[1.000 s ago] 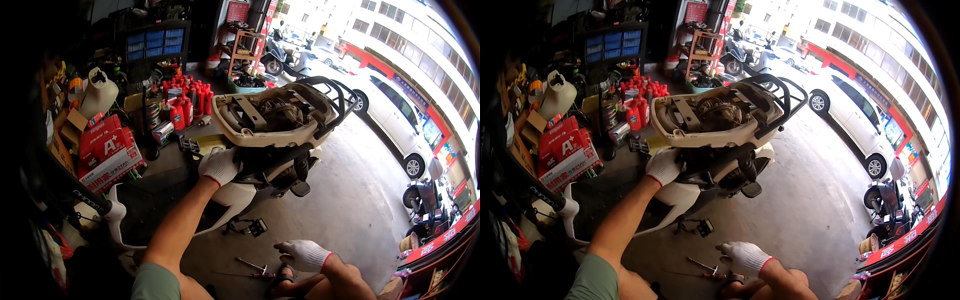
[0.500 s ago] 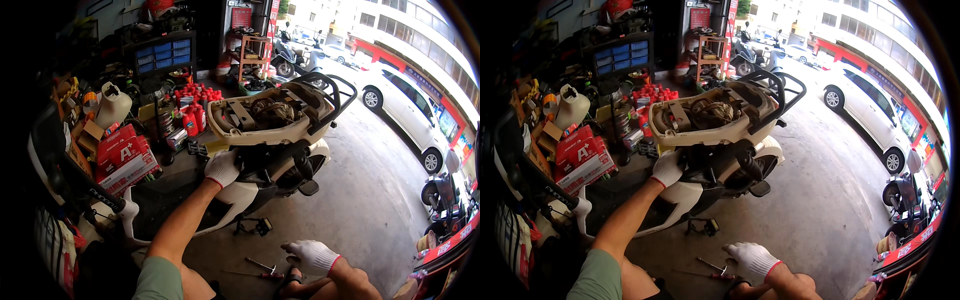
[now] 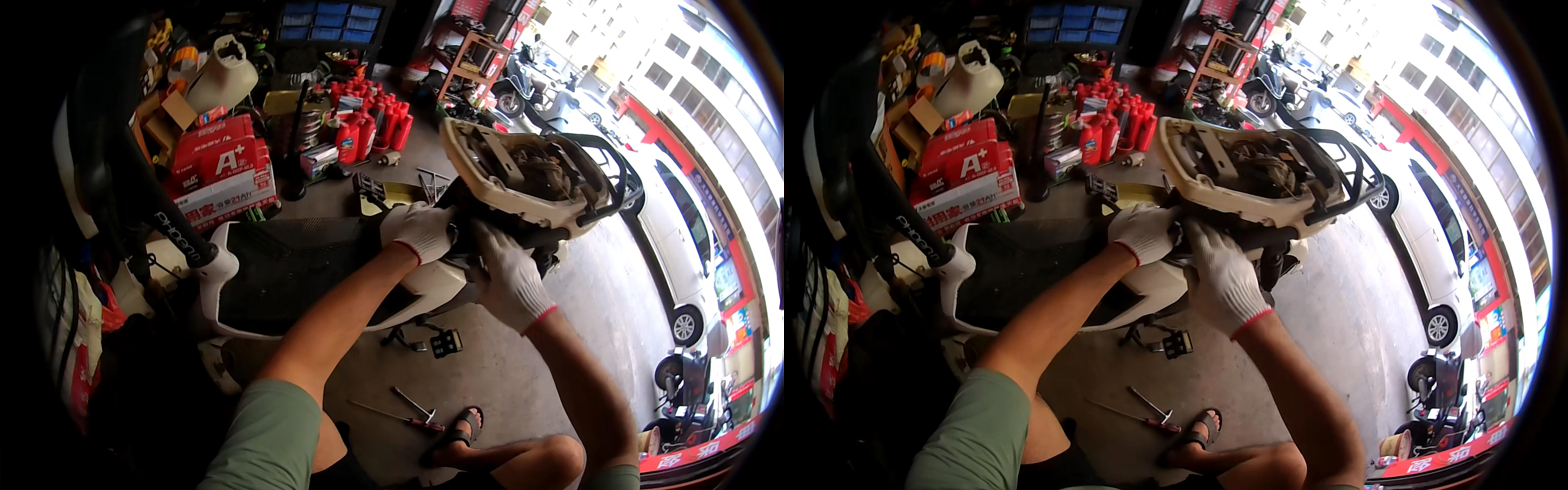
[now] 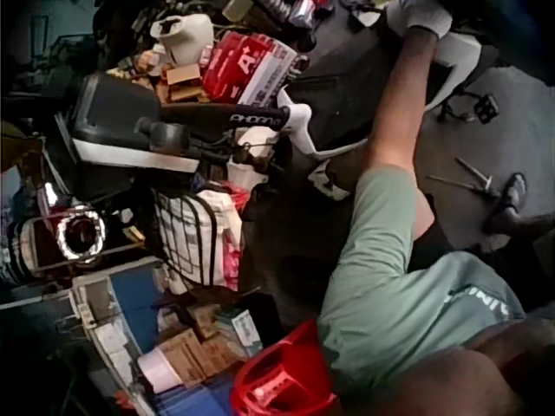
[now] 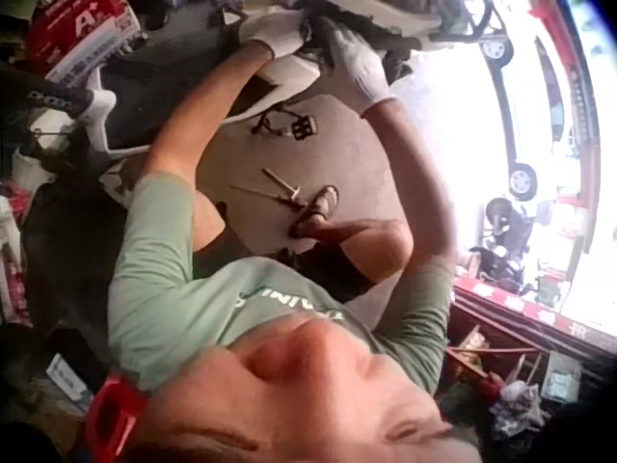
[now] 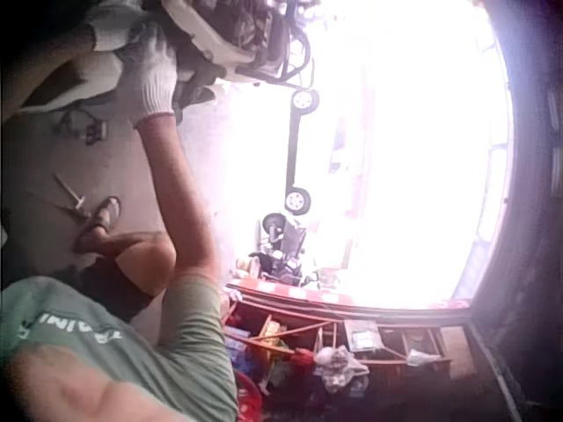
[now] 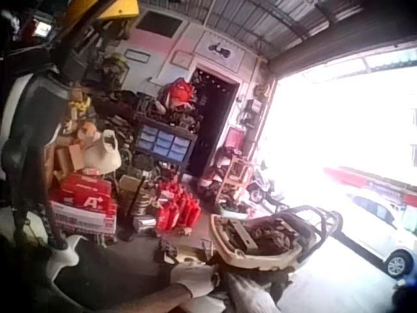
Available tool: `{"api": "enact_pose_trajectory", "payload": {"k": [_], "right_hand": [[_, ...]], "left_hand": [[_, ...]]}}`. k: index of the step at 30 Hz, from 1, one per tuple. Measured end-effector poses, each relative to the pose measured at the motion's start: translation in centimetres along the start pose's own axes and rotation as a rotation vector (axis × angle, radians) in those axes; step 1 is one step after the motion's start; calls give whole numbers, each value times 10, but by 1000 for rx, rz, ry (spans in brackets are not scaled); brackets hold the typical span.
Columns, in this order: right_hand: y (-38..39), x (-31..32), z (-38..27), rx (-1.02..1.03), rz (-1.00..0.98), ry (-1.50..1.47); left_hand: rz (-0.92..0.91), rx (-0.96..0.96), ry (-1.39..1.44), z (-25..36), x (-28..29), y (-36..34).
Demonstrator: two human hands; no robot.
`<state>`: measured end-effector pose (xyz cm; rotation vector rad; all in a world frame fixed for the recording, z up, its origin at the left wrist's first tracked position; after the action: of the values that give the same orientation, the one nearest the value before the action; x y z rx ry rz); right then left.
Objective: The person removes the seat of a scooter to access the internal compartment and uses a screwdriver to manipulate wires and components inside the frame.
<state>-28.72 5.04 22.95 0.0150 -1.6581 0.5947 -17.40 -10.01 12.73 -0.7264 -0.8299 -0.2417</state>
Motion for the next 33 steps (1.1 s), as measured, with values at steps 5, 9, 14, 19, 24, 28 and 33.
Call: {"api": "enact_pose_trajectory", "payload": {"k": [5,9,14,19,24,28,33], "right_hand": [[-73,-38,21,-260,-86,171],[-103,-60,62,-500,-305,118],[-116,-74,73,-495,-132,148],[-126,-76,110,-570,-323,245],[-124,-77,119,-740,-353,-24],[-124,-76,111,-602,-369,6],[-121,-81,123,-714,-316,-261]], "left_hand": [[34,-29,89,-10,-13,-2],[55,-41,109,-16,-19,-3],[62,9,149,-25,-14,4],[84,24,161,-18,-17,-1],[22,38,137,-18,-18,-4],[-114,75,85,-19,-14,-9],[-79,107,170,-20,-12,-10]]}}
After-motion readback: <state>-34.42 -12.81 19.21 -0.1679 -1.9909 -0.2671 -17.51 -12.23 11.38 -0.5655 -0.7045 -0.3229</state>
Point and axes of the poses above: each hand's wrist, its own y-axis away from the middle knuckle, its own x-axis out of the back of the hand, z = x × y, the point moved 2 cm from there along -y, towards the middle knuckle, and after that the axes turned 1 degree about y, right-handed, at the moved point
